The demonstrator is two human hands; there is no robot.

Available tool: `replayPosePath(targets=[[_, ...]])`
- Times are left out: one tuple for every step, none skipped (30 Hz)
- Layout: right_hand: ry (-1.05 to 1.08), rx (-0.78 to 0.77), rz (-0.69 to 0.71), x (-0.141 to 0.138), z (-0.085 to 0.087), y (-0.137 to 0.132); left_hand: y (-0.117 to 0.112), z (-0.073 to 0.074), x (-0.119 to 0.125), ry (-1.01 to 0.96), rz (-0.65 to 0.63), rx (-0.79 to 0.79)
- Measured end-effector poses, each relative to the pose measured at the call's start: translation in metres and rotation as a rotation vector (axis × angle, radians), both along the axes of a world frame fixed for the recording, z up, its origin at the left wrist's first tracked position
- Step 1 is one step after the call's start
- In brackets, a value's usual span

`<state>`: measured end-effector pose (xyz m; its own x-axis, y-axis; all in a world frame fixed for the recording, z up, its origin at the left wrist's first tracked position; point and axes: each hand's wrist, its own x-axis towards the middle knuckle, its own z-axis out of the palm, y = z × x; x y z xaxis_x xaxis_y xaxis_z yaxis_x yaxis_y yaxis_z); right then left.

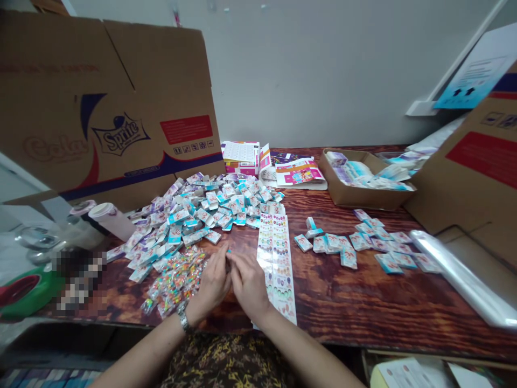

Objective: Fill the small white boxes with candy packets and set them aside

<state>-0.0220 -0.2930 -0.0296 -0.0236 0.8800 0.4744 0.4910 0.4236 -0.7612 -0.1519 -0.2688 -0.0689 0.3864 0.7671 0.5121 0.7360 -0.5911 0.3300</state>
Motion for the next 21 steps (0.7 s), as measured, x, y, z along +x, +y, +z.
replayPosePath(targets=[[-0.022, 0.038, 0.001, -0.002, -0.002, -0.004, 0.0, -0.001, 0.002, -0.003, 0.003, 0.002], [-0.03, 0.056, -0.004, -0.004, -0.005, -0.007, 0.0, -0.002, 0.004, -0.008, 0.007, -0.001], [-0.024, 0.054, -0.014, -0.005, -0.008, -0.009, -0.001, -0.003, 0.006, -0.013, 0.009, -0.009], [-0.007, 0.031, -0.024, -0.005, -0.011, -0.01, -0.002, -0.003, 0.009, -0.016, 0.005, -0.024], [0.016, -0.003, -0.027, -0.002, -0.015, -0.009, -0.002, -0.002, 0.012, -0.016, -0.012, -0.042], [0.043, -0.042, -0.021, 0.005, -0.018, -0.007, -0.003, -0.001, 0.014, -0.013, -0.044, -0.066], [0.07, -0.076, -0.016, 0.016, -0.021, -0.003, -0.004, 0.002, 0.016, -0.007, -0.092, -0.094], [0.087, -0.102, -0.02, 0.031, -0.023, 0.001, -0.005, 0.005, 0.017, -0.001, -0.146, -0.122], [0.089, -0.124, -0.032, 0.05, -0.024, 0.006, -0.005, 0.008, 0.018, 0.005, -0.197, -0.146], [0.07, -0.138, -0.098, 0.073, -0.025, 0.011, -0.005, 0.01, 0.017, 0.008, -0.233, -0.164], [0.013, -0.147, -0.19, 0.098, -0.025, 0.015, -0.005, 0.012, 0.016, 0.005, -0.246, -0.174], [-0.081, -0.139, -0.295, 0.124, -0.024, 0.019, -0.004, 0.012, 0.015, 0.002, -0.246, -0.181], [-0.211, -0.131, -0.385, 0.147, -0.022, 0.022, -0.003, 0.011, 0.014, -0.002, -0.242, -0.184], [-0.368, -0.129, -0.445, 0.168, -0.021, 0.024, -0.003, 0.01, 0.013, -0.002, -0.241, -0.19], [-0.532, -0.131, -0.487, 0.183, -0.021, 0.027, -0.003, 0.007, 0.013, 0.005, -0.249, -0.204], [-0.674, -0.14, -0.471, 0.194, -0.021, 0.029, -0.004, 0.005, 0.015, 0.012, -0.263, -0.219], [-0.792, -0.162, -0.389, 0.199, -0.023, 0.031, -0.004, 0.002, 0.017, 0.019, -0.282, -0.235], [-0.88, -0.188, -0.272, 0.2, -0.025, 0.034, -0.005, 0.001, 0.019, 0.022, -0.302, -0.248], [-0.935, -0.217, -0.135, 0.197, -0.029, 0.037, -0.006, 0.0, 0.022, 0.023, -0.321, -0.257], [-0.962, -0.247, -0.005, 0.193, -0.034, 0.041, -0.007, -0.001, 0.024, 0.023, -0.337, -0.262], [-0.966, -0.272, 0.094, 0.188, -0.038, 0.044, -0.008, -0.001, 0.026, 0.023, -0.35, -0.264]])
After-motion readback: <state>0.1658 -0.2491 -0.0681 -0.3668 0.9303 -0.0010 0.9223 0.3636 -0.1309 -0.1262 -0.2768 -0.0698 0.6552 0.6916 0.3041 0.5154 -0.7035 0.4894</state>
